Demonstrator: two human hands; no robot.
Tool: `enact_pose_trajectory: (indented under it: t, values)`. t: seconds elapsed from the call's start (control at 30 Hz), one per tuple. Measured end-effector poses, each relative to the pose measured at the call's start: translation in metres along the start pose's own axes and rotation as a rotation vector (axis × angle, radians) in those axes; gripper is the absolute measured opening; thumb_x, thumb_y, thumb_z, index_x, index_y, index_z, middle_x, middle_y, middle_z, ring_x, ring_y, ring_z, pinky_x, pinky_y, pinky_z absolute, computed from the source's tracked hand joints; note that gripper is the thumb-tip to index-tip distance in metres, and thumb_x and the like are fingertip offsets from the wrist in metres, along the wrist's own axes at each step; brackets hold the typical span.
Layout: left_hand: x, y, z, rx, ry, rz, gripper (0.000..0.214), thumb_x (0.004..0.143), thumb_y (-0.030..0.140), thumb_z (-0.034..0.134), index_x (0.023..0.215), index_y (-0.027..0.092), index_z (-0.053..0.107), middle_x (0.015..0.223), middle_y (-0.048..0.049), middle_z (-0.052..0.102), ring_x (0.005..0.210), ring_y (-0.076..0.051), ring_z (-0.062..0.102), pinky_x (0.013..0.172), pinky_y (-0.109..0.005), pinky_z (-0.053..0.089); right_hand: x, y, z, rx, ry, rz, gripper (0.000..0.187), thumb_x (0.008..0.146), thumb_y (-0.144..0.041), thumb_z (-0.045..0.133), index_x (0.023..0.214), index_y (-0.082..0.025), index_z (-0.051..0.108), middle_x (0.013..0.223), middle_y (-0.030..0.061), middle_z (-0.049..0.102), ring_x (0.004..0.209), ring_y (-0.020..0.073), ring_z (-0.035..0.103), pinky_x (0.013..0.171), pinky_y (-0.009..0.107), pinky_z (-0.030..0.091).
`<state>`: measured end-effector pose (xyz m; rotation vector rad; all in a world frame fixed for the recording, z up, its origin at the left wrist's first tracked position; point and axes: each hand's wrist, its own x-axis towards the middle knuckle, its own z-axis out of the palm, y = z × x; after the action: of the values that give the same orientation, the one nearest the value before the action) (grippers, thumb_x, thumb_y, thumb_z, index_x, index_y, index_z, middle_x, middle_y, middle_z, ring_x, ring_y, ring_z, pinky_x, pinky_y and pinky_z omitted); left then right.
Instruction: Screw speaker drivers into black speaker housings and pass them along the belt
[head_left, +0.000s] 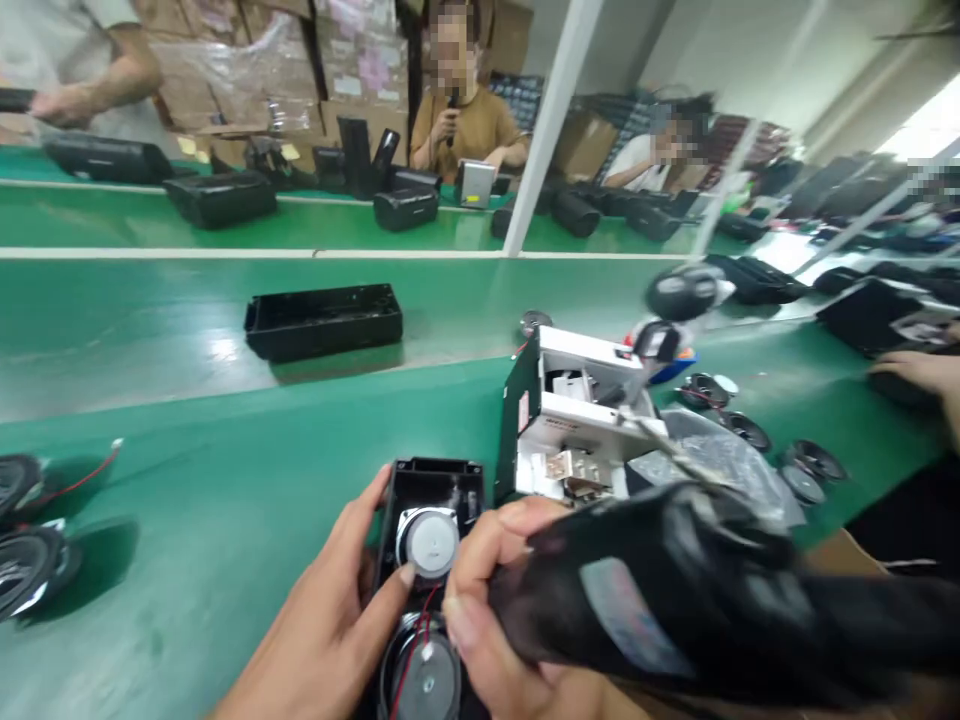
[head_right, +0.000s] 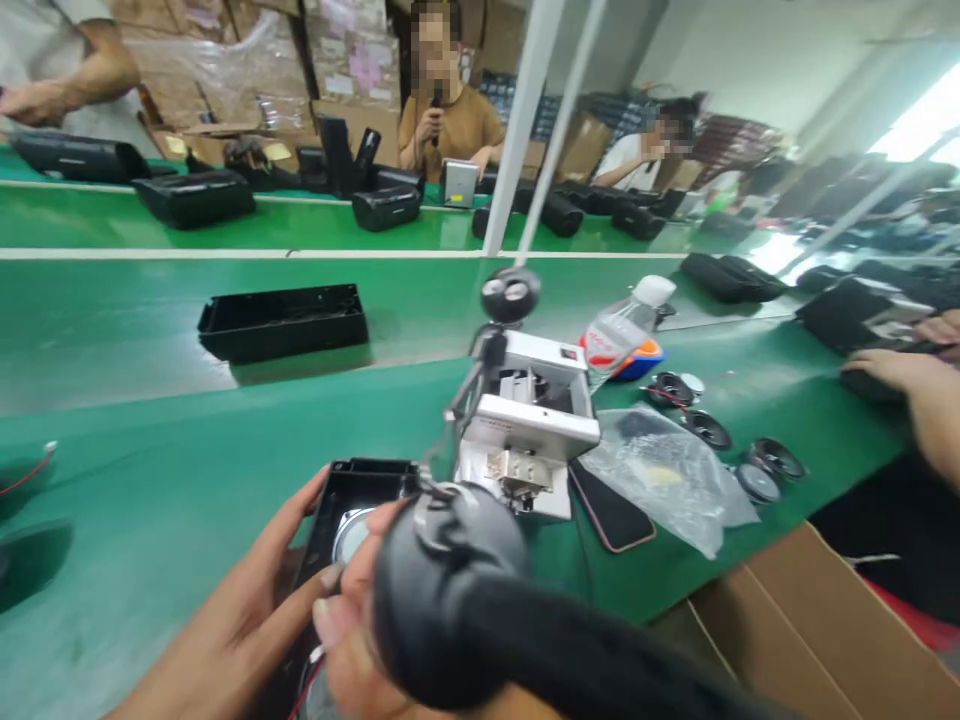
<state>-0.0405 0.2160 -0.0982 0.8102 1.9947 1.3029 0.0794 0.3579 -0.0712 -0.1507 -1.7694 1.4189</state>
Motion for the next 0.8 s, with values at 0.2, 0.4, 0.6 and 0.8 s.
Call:
enact_pose_trajectory:
  t: [0.2,0.4,0.6,0.8]
  values:
    - [-0.002,-0.004,0.003,-0.058,0.073,-0.035,0.072,0.110,0.063,0.051,0.177,0.039,0.033,0.185,-0.0058,0.036,0.171,-0.040,0.029,0.140,-0.073,0.016,0.009,-0.013,0.006,0.068,0.254,-0.068,0.025,0.107,-0.036,0.064,0.132,-0.031,0.063,0.070,-0.0047,0.053,0.045,0.0139,0.042,0.041,0.030,0.041]
    - [-0.002,0.004,0.004,-0.116,0.103,-0.048,0.070,0.112,0.060,0.049,0.177,0.040,0.032,0.186,-0.0052,0.034,0.170,-0.043,0.032,0.138,-0.074,0.024,0.052,-0.045,-0.066,-0.031,0.434,-0.175,0.028,0.103,-0.025,0.065,0.076,-0.022,0.056,0.062,-0.0058,0.042,0.049,0.0108,0.045,0.053,0.030,0.047]
    - [0.003,0.012,0.000,-0.192,0.144,-0.084,0.069,0.112,0.054,0.053,0.175,0.038,0.033,0.183,-0.0071,0.039,0.162,-0.042,0.047,0.137,-0.073,0.029,0.067,-0.033,-0.075,-0.186,0.543,-0.259,0.049,0.101,-0.013,0.075,0.141,-0.029,0.051,0.073,-0.0095,0.060,0.054,0.0158,0.053,0.061,0.037,0.053]
    - [0.008,0.000,-0.004,-0.164,0.120,-0.042,0.071,0.110,0.050,0.053,0.176,0.035,0.030,0.181,-0.0107,0.039,0.155,-0.041,0.055,0.131,-0.070,0.039,0.056,-0.042,-0.072,-0.066,0.402,0.018,0.057,0.099,-0.015,0.078,0.149,-0.031,0.056,0.068,-0.0093,0.058,0.049,0.0143,0.053,0.049,0.029,0.050]
